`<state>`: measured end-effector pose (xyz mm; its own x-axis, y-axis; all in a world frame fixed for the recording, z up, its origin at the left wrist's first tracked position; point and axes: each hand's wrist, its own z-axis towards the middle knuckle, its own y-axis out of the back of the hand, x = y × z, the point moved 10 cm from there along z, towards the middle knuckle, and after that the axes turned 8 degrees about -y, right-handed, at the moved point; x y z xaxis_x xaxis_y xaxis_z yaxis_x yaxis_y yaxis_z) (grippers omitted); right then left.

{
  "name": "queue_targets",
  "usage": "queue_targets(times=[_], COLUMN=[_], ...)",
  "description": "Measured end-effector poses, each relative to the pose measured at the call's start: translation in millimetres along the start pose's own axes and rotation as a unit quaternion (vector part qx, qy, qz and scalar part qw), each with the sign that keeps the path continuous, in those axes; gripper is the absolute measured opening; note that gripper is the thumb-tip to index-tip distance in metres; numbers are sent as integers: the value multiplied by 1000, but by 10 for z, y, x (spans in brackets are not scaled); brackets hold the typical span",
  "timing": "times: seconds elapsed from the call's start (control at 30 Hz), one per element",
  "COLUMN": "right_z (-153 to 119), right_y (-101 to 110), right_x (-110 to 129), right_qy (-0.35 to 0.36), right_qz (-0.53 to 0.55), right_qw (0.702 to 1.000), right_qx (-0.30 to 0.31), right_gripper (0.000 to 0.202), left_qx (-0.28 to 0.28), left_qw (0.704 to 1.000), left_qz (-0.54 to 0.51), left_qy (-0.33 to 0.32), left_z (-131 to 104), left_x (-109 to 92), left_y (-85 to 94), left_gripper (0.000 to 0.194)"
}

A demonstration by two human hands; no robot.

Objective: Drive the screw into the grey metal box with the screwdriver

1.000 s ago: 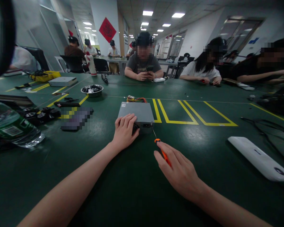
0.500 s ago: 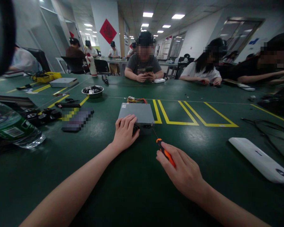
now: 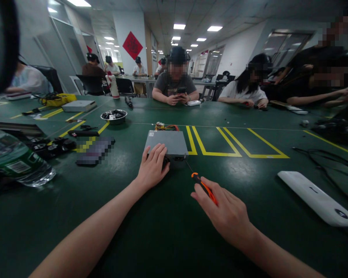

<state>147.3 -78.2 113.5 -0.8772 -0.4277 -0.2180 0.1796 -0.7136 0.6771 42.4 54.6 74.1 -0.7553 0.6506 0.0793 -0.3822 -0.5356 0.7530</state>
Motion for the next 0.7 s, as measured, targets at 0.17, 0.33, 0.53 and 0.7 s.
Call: queue_targets(times=[0.17,0.33,0.53,0.7], right_z=[30,-2,13,38], right_y=[-17,-27,-6,-33], right_x=[29,137,21,34], right_qy=[-7,21,0,-15], right_qz=[-10,18,-15,-54], right_qw=[1000,1000,1000,997], right_qx=[10,7,21,45], right_gripper=[17,21,17,22], left_qx=[26,56,68,67], left_qw=[998,996,996,997], left_qz=[19,37,43,30], left_qy=[-48,-59,-47,-32], left_z=[1,-21,-30,-23], left_x=[-122,-176,-166,-150], left_y=[-21,-51,-80,-88], left_gripper=[56,60,59,56])
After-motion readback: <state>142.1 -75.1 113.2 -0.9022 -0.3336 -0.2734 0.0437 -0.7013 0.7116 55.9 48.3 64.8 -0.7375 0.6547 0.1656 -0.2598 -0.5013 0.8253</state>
